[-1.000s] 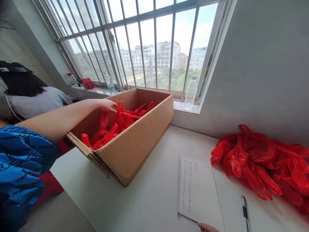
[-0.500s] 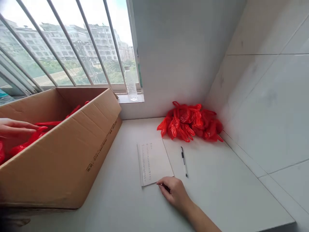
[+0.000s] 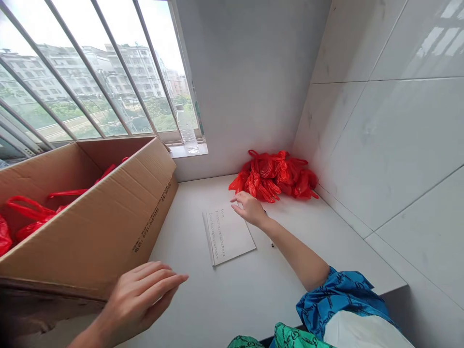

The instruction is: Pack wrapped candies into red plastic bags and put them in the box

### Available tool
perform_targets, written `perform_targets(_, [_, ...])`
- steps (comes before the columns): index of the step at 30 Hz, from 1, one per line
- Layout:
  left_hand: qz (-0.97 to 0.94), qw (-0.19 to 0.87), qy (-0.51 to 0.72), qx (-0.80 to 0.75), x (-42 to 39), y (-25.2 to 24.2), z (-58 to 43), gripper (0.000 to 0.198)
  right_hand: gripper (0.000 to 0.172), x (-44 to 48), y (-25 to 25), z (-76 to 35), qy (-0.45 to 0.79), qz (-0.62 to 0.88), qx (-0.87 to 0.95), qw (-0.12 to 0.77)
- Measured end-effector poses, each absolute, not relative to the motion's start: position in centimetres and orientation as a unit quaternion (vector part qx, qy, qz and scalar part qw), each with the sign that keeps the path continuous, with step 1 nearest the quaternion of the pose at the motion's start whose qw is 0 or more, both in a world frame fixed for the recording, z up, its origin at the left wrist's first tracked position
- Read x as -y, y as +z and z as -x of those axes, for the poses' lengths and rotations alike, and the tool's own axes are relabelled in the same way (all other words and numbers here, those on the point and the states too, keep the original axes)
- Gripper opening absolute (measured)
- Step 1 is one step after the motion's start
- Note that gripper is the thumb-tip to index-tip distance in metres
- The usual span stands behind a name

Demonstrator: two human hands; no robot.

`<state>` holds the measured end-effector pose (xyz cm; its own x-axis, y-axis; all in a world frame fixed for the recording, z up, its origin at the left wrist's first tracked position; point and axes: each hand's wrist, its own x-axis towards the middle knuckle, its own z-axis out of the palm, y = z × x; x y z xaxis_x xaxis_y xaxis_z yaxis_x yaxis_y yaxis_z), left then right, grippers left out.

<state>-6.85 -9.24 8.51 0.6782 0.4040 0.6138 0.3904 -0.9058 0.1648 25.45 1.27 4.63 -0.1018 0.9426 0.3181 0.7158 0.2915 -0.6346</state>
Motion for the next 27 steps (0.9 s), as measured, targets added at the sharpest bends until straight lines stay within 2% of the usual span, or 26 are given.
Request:
perform_targets(3, [-0.946, 0.066, 0.243, -0.204, 8.7, 3.9, 4.3, 0.025, 0.02, -6.0, 5.6, -24.8, 0.134, 0.627, 0.684, 0.349])
perform_targets(6, [-0.947, 0.085, 0.229, -0.21, 7.7, 0.0, 2.8, 0.025, 0.009, -8.9, 4.9, -24.6, 0.147, 0.66, 0.651, 0.345])
perform_targets(8, [-0.948, 0.099, 0.224, -0.203, 7.4, -1.3, 2.8, 0.025, 0.009, -9.8, 4.2, -25.0, 0.165, 0.662, 0.637, 0.36])
perform_targets(11, [-0.943, 0.132, 0.232, -0.198, 7.6, -1.8, 3.3, 0.025, 0.012, -10.1, 3.9, -26.1, 0.188, 0.631, 0.625, 0.42])
perform_targets(15, [-0.93, 0.158, 0.259, -0.208, 7.7, -1.8, 3.5, 0.025, 0.03, -9.8, 5.4, -27.6, 0.208, 0.562, 0.594, 0.537])
perform_targets(18, [-0.919, 0.163, 0.285, -0.218, 7.5, -1.8, 3.5, 0.026, 0.037, -8.4, 6.2, -27.8, 0.243, 0.514, 0.579, 0.584])
perform_targets(21, [-0.899, 0.163, 0.324, -0.244, 7.2, -1.7, 3.7, 0.028, 0.033, -6.0, 5.3, -27.5, 0.287, 0.484, 0.589, 0.58])
perform_targets(27, [-0.825, 0.129, 0.443, -0.326, 6.5, 0.1, 4.6, 0.026, 0.019, -0.7, 0.8, -28.0, 0.322, 0.499, 0.628, 0.504])
